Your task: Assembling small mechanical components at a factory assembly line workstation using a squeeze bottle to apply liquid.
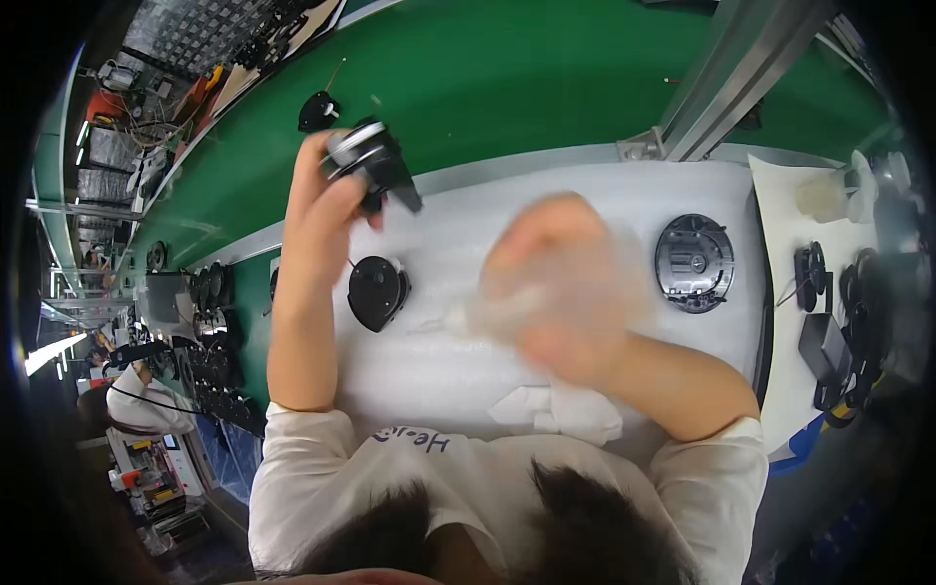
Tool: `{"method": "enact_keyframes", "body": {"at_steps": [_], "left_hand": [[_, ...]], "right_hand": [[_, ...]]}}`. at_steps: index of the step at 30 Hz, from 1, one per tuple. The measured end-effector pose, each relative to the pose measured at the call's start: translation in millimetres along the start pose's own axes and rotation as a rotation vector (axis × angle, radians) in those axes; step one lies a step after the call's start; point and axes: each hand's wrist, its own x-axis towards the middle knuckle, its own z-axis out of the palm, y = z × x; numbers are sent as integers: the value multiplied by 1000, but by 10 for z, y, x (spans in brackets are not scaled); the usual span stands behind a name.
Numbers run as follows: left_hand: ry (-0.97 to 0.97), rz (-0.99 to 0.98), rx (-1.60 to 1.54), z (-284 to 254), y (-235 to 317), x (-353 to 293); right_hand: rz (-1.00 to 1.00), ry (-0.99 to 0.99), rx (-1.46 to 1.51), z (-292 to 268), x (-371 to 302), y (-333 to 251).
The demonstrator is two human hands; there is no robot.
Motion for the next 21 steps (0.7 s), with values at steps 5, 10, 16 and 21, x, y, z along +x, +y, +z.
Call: {"method": "enact_keyframes", "body": {"at_steps": [5, 10, 16, 21], "left_hand": [[12, -135, 1312, -69, -115, 785], [11, -172, 1469, 87, -200, 1166], [-35, -100, 1711, -360, -147, 1439], [-299, -112, 1285, -2327, -835, 1687]], "right_hand": [[754, 601, 517, 14, 123, 384], [757, 666, 550, -83, 58, 455], [739, 548, 554, -340, -66, 697], [792, 454, 530, -40, 171, 734]]}}
